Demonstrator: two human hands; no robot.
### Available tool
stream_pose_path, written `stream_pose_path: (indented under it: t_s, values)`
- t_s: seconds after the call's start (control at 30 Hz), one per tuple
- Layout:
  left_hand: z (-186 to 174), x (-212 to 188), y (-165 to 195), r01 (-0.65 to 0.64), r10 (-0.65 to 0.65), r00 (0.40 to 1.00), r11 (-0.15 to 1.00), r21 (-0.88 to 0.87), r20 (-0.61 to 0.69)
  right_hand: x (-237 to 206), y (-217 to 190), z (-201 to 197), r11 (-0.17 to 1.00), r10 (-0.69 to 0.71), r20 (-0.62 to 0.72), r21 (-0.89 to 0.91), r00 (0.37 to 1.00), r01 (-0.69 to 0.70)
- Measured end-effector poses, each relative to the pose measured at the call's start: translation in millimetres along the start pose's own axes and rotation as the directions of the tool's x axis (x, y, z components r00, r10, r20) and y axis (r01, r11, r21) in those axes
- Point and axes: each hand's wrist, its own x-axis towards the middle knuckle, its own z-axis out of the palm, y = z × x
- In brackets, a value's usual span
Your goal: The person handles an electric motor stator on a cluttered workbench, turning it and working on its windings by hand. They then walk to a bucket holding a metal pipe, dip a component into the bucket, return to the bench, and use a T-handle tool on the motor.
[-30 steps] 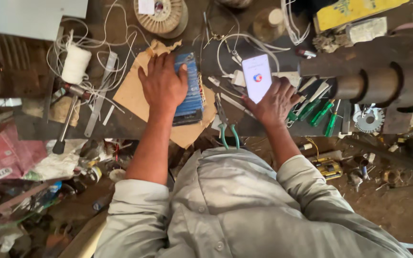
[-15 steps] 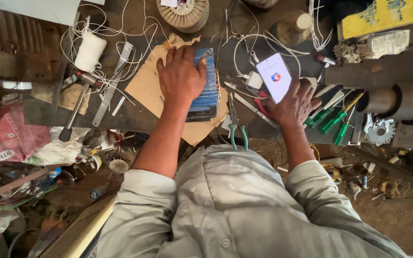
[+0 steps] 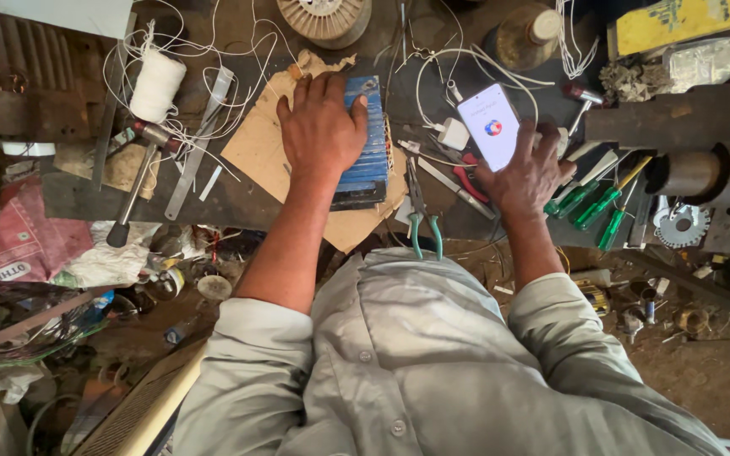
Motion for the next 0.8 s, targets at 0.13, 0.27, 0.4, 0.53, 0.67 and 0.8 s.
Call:
stream_pose_path:
  t_s: [0.13, 0.27, 0.4, 0.53, 0.67, 0.8]
  values:
    - [5, 7, 1, -0.004, 0.004, 1.0, 1.0, 0.011, -0.001, 12, -3, -1, 0.999, 0.027, 0.026, -0.024, 0.999, -0.026]
    - [10, 14, 3, 0.0, 0.0, 1.0, 1.0, -0.016, 0.001, 20, -10, -12, 1.0, 0.027, 0.022, -0.017, 0.999, -0.026]
    - [17, 16, -6, 0.005, -0.005, 1.0, 1.0, -0.007, 0.005, 17, -26, -18, 0.998, -0.059, -0.016, -0.001, 0.998, 0.059]
    - [23, 17, -25, 0.001, -0.001, 1.0, 1.0, -0.026, 0.003, 8, -68, -3, 0.886, -0.275, 0.132, 0.42, 0.952, 0.197]
    - [28, 26, -42, 0.024, -0.023, 0.999, 0.999, -0.045, 0.024, 10, -119, 22, 0.622, -0.397, 0.19, 0.775, 0.898, 0.111]
    - [29, 36, -59, 0.045, -0.044, 0.999, 0.997, -0.059, 0.029, 20, -147, 35, 0.52, -0.41, 0.25, 0.854, 0.877, 0.0]
